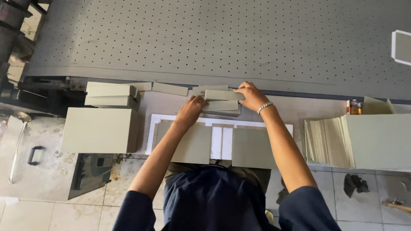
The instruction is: The person assembles books by placing stacks of pages into white frames and covering them with red covers. The person repeatedly aligns the pages, inserts them into the frames, and smooths the red covers over the assembled books.
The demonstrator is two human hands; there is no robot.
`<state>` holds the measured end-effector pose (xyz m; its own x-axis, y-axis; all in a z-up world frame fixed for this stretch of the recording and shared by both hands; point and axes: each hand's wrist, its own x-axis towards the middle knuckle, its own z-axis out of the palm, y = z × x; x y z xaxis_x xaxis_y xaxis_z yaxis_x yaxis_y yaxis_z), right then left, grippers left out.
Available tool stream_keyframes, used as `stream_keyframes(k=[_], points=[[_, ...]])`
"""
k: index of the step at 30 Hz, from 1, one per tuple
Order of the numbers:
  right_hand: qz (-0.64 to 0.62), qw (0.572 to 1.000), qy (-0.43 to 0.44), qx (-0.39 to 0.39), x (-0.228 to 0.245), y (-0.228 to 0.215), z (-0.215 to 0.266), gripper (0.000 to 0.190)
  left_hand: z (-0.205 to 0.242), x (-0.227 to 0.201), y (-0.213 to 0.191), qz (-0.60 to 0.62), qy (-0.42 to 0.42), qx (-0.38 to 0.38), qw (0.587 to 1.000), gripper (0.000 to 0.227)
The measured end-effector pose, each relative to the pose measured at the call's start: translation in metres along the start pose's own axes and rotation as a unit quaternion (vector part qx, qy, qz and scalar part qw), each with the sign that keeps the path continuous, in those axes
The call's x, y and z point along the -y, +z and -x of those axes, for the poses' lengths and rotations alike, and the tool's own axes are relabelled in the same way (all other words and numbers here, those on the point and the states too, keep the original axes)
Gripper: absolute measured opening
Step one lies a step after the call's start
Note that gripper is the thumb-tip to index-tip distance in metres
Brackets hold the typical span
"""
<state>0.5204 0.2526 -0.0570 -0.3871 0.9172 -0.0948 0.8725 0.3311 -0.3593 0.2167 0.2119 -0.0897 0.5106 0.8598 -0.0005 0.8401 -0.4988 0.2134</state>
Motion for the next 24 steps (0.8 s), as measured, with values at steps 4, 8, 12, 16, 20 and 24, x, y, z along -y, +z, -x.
stream_keyframes(k=[4,8,12,16,20,24], points=[[-0.025,0.999,0.012,0.037,0.009,-0.019,0.001,0.048,0.005,-0.009,-0.036,0.039,0.0,0.01,0.999,0.048],[-0.068,0.998,0.013,-0.004,0.007,-0.025,0.009,0.032,0.006,-0.004,-0.047,0.052,0.033,-0.005,0.998,0.054],[-0.075,0.997,0.019,-0.008,0.01,-0.024,0.015,0.028,0.017,-0.005,-0.054,0.058,0.05,-0.035,0.996,0.051],[-0.051,0.998,0.029,0.007,0.007,-0.021,0.012,0.03,0.029,-0.003,-0.056,0.035,0.055,-0.063,0.996,0.046],[-0.132,0.99,-0.013,-0.047,0.004,-0.02,0.018,0.013,0.057,0.004,-0.044,0.059,0.033,-0.106,0.992,0.044],[-0.175,0.971,-0.047,-0.154,0.0,-0.02,0.056,0.013,0.11,-0.024,-0.037,0.141,-0.006,-0.126,0.982,0.054]])
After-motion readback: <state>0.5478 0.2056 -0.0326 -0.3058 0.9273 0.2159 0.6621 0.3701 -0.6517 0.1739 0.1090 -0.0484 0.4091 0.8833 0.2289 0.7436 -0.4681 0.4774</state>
